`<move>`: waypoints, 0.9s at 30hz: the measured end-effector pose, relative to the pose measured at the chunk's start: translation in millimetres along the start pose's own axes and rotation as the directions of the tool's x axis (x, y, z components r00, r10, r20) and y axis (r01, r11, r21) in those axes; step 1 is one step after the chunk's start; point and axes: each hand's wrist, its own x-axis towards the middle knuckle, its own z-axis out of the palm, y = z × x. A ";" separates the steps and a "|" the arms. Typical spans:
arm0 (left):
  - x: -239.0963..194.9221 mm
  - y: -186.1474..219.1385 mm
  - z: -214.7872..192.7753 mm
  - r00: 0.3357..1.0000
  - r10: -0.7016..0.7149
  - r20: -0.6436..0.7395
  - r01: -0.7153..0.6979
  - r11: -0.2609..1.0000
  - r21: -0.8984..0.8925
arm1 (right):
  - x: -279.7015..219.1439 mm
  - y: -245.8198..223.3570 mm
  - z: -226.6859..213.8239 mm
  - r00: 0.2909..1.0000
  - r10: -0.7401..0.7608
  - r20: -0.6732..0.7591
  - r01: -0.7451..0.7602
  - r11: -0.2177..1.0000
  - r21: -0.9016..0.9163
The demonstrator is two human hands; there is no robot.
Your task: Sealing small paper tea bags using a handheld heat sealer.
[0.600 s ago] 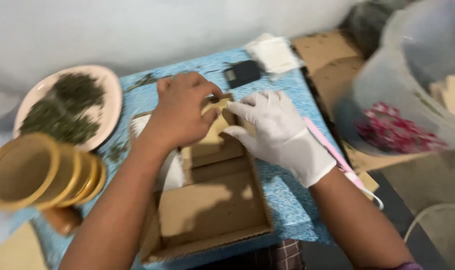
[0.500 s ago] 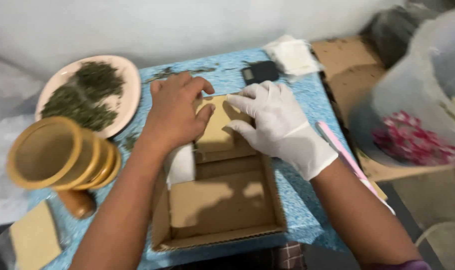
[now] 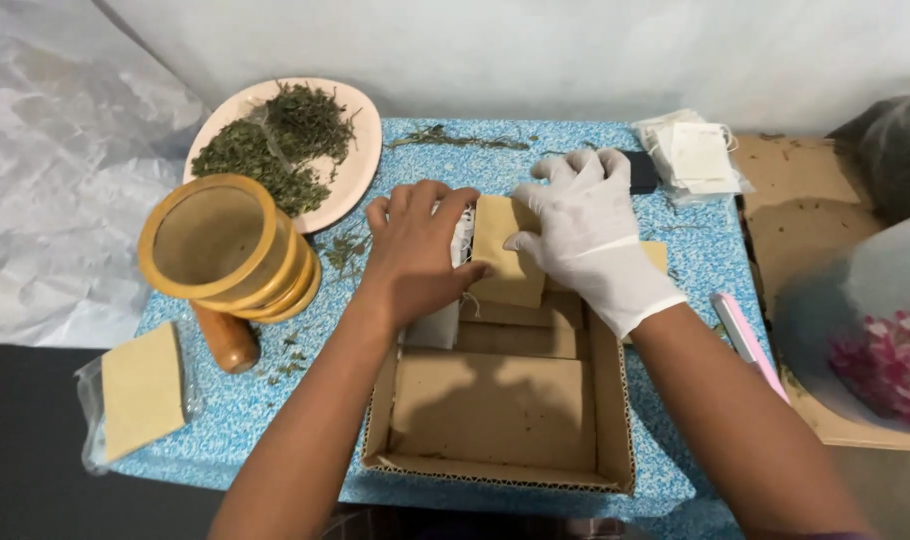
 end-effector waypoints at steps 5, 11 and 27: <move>3.8 5.6 -5.0 0.999 -0.035 0.018 0.036 0.999 -0.031 | -4.6 10.0 8.4 0.980 0.031 -0.199 -0.008 0.993 0.116; 8.3 -3.3 2.0 0.999 -0.032 -0.008 0.031 0.990 -0.139 | -15.6 1.7 -29.4 0.970 0.208 -0.122 -0.113 0.839 0.532; 38.0 -2.8 28.4 0.973 0.175 0.149 -0.171 0.985 -0.037 | -45.8 16.1 -48.9 0.975 0.194 -0.106 -0.074 0.738 0.671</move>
